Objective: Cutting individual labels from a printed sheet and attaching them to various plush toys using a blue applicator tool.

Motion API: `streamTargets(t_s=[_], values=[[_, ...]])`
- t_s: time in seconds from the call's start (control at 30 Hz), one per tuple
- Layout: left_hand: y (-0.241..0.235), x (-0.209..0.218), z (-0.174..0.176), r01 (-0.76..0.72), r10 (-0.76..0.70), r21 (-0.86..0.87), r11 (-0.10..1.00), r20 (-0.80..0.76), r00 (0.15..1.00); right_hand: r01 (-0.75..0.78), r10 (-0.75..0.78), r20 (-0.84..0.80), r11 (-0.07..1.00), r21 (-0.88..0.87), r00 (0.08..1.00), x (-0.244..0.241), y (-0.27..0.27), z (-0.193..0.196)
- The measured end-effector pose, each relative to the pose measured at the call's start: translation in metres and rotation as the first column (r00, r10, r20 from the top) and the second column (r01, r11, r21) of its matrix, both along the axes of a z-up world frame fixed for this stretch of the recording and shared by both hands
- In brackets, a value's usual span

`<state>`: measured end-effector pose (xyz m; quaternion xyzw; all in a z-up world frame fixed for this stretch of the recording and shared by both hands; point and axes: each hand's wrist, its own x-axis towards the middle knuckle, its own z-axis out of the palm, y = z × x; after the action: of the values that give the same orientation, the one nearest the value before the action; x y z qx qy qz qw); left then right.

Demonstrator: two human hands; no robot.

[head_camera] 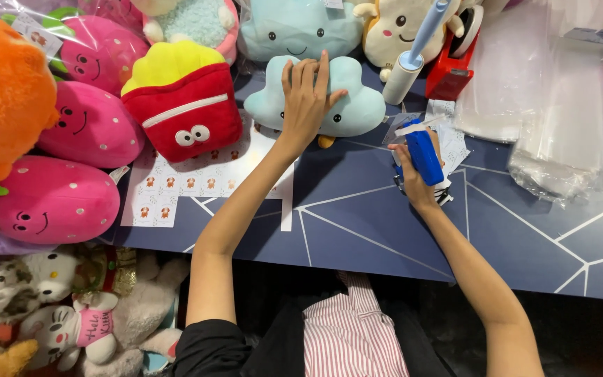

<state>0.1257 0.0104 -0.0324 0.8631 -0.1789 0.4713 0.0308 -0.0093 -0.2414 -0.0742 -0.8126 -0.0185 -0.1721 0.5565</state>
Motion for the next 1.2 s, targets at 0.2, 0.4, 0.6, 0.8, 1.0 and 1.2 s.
streamTargets(t_s=[0.2, 0.4, 0.6, 0.8, 1.0, 1.2], values=[[0.003, -0.037, 0.019, -0.073, 0.077, 0.045, 0.996, -0.079, 0.994, -0.016, 0.017, 0.056, 1.000, -0.018, 0.998, -0.002, 0.003, 0.007], [0.008, -0.048, 0.047, 0.097, -0.094, 0.010, 0.995, -0.177, 0.980, -0.059, 0.065, 0.144, 0.997, -0.042, 0.987, -0.001, 0.006, 0.013], [0.008, -0.046, 0.064, 0.325, -0.290, 0.017, 0.946, -0.408, 0.866, -0.088, 0.087, 0.044, 0.996, 0.022, 0.995, 0.004, -0.007, -0.023], [0.017, -0.047, 0.067, 0.391, -0.410, -0.138, 0.910, -0.433, 0.802, -0.084, 0.111, 0.240, 0.990, -0.117, 0.965, 0.000, 0.002, 0.010], [0.014, -0.045, 0.054, 0.277, -0.379, -0.285, 0.918, -0.414, 0.828, -0.126, 0.144, 0.285, 0.989, -0.081, 0.948, -0.004, 0.013, 0.029], [0.017, -0.050, 0.050, 0.183, -0.243, -0.299, 0.937, -0.179, 0.953, -0.097, 0.103, 0.304, 0.995, -0.035, 0.947, -0.007, 0.023, 0.042]])
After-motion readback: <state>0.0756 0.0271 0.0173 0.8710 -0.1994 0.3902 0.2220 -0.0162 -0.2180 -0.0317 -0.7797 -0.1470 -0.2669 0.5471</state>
